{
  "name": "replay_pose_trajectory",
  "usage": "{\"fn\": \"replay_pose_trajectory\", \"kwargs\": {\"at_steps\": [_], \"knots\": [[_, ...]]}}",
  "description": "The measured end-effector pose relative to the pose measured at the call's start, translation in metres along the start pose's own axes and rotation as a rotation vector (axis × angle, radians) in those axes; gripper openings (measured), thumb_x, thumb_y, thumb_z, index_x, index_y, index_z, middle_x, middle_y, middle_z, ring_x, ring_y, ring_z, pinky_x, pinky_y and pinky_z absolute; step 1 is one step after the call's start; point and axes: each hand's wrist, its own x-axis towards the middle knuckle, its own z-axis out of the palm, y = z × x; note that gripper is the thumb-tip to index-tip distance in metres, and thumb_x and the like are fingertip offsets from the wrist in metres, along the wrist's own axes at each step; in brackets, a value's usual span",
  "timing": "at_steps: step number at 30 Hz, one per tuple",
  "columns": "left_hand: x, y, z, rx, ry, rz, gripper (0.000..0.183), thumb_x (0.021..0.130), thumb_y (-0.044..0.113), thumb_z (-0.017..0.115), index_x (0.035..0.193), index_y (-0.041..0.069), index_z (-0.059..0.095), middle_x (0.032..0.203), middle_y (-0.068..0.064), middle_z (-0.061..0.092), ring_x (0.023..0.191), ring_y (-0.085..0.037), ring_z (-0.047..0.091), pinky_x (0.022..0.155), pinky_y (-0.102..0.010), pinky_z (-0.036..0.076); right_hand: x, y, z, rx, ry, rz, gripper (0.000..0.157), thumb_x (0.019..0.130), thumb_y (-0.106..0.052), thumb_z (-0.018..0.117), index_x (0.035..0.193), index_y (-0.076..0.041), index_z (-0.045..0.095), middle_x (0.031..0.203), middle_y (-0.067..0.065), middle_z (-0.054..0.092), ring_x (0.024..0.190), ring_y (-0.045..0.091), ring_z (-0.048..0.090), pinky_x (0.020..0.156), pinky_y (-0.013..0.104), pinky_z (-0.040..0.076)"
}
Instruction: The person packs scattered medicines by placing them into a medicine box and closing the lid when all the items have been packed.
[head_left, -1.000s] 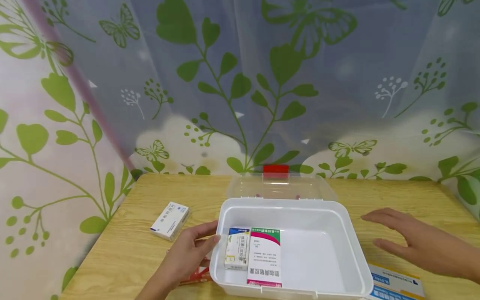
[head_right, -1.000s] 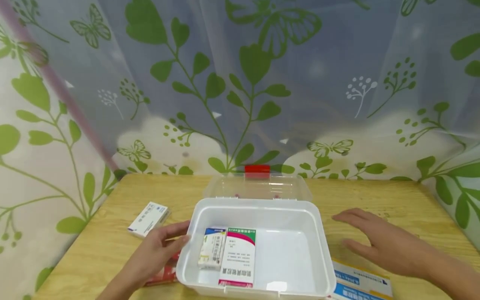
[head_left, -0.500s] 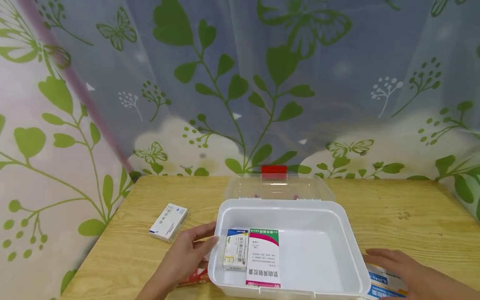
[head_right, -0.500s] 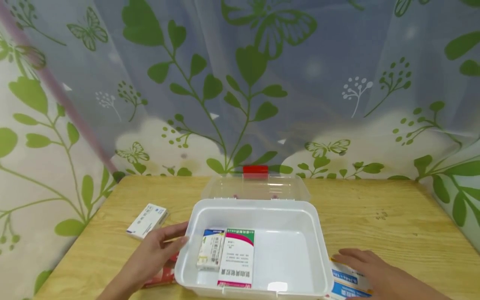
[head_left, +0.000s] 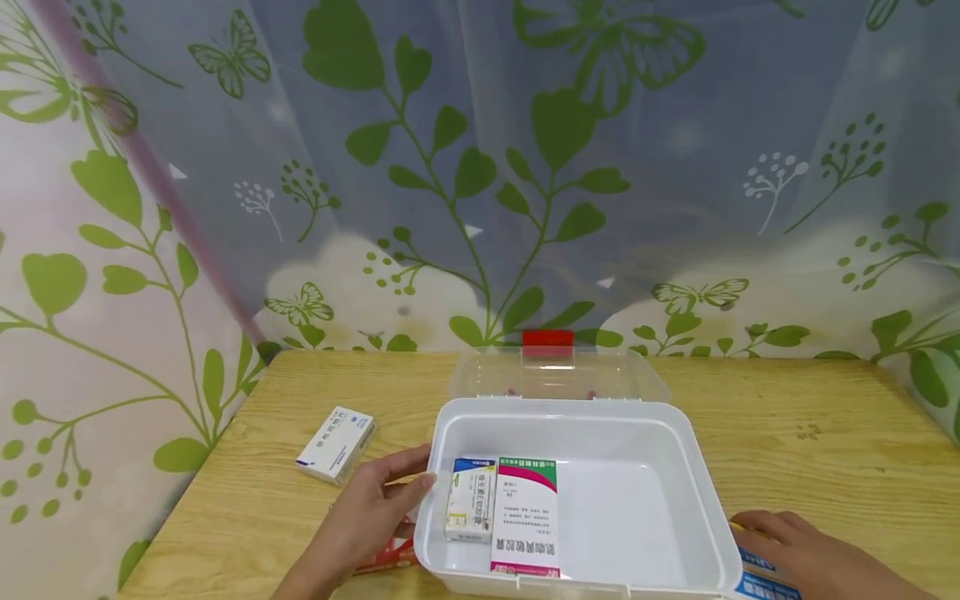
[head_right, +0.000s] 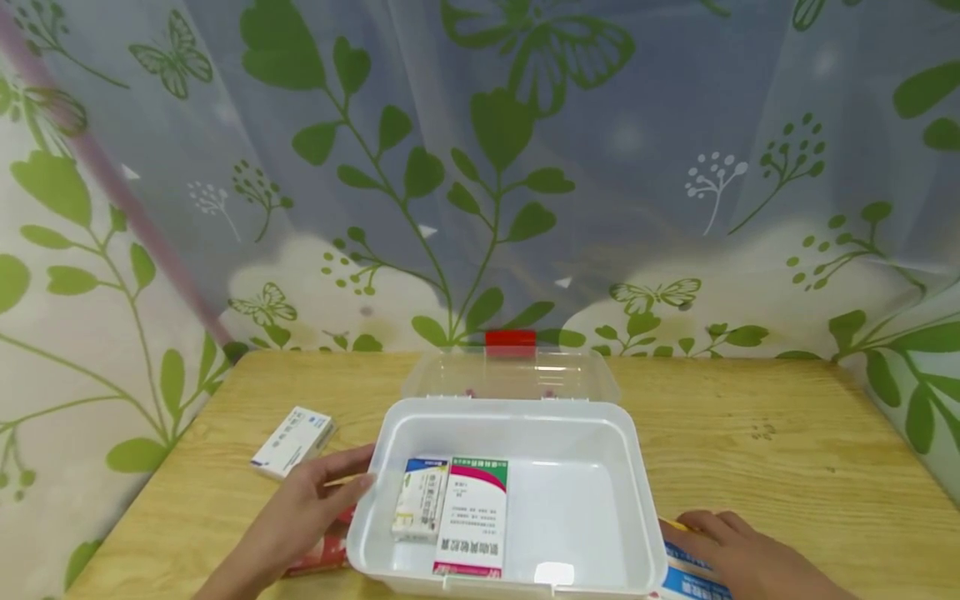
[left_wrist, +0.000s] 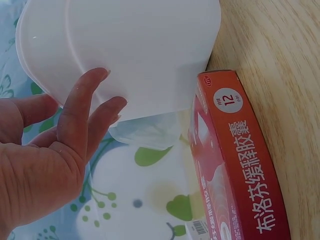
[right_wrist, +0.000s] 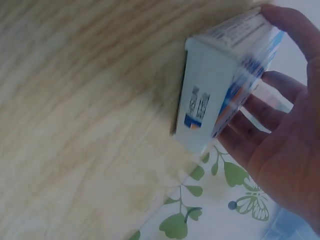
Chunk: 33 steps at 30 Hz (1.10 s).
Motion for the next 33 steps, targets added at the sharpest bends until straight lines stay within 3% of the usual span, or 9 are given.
{"fn": "replay_pose_trajectory", "kwargs": {"at_steps": [3, 12, 16, 21, 26, 33], "knots": [[0.000, 0.001, 0.001, -0.002, -0.002, 0.009, 0.050, 0.087, 0.023, 0.058, 0.131, 0.005, 0.042, 0.127, -0.017, 0.045, 0.087, -0.025, 0.060, 0.060, -0.039, 0.053, -0.002, 0.000, 0.001, -0.029, 0.003, 0.002, 0.073, 0.067, -0.066, 0.058, 0.126, -0.025, 0.046, 0.116, -0.001, 0.045, 0.094, 0.019, 0.046, 0.059, 0.029, 0.046], [0.001, 0.000, 0.003, -0.006, 0.001, 0.003, 0.050, 0.086, 0.023, 0.058, 0.131, 0.006, 0.043, 0.126, -0.017, 0.046, 0.087, -0.025, 0.061, 0.060, -0.039, 0.053, -0.002, 0.000, -0.006, -0.022, -0.090, 0.051, 0.081, 0.065, -0.071, 0.054, 0.126, -0.018, 0.048, 0.115, 0.001, 0.047, 0.095, 0.023, 0.049, 0.057, 0.030, 0.047], [0.002, -0.002, 0.003, -0.008, 0.001, -0.002, 0.050, 0.086, 0.023, 0.058, 0.131, 0.006, 0.043, 0.126, -0.017, 0.046, 0.087, -0.025, 0.060, 0.059, -0.039, 0.053, 0.001, -0.003, -0.018, 0.059, -0.221, 0.195, 0.094, 0.058, -0.077, 0.053, 0.130, -0.018, 0.043, 0.119, 0.002, 0.045, 0.099, 0.028, 0.048, 0.060, 0.044, 0.048], [0.001, -0.002, 0.002, -0.009, 0.003, -0.009, 0.050, 0.087, 0.022, 0.058, 0.131, 0.006, 0.042, 0.127, -0.017, 0.045, 0.088, -0.025, 0.060, 0.059, -0.038, 0.053, -0.001, 0.002, -0.040, 0.124, -0.303, 0.354, 0.096, 0.059, -0.075, 0.054, 0.135, -0.020, 0.036, 0.123, 0.007, 0.043, 0.100, 0.033, 0.049, 0.062, 0.055, 0.044], [0.000, -0.001, 0.002, -0.001, 0.009, -0.008, 0.050, 0.087, 0.022, 0.058, 0.131, 0.005, 0.042, 0.126, -0.018, 0.045, 0.087, -0.025, 0.060, 0.059, -0.038, 0.053, -0.001, 0.008, -0.065, 0.031, -0.266, 0.361, 0.090, 0.060, -0.074, 0.056, 0.133, -0.023, 0.039, 0.120, 0.008, 0.045, 0.096, 0.029, 0.050, 0.063, 0.047, 0.047], [0.001, -0.002, 0.002, -0.008, 0.011, -0.018, 0.051, 0.086, 0.023, 0.058, 0.131, 0.006, 0.042, 0.127, -0.017, 0.045, 0.088, -0.025, 0.060, 0.060, -0.038, 0.053, 0.007, 0.001, -0.110, -0.185, -0.116, 0.264, 0.089, 0.060, -0.078, 0.049, 0.131, -0.025, 0.042, 0.117, 0.004, 0.048, 0.094, 0.022, 0.050, 0.056, 0.029, 0.045]]}}
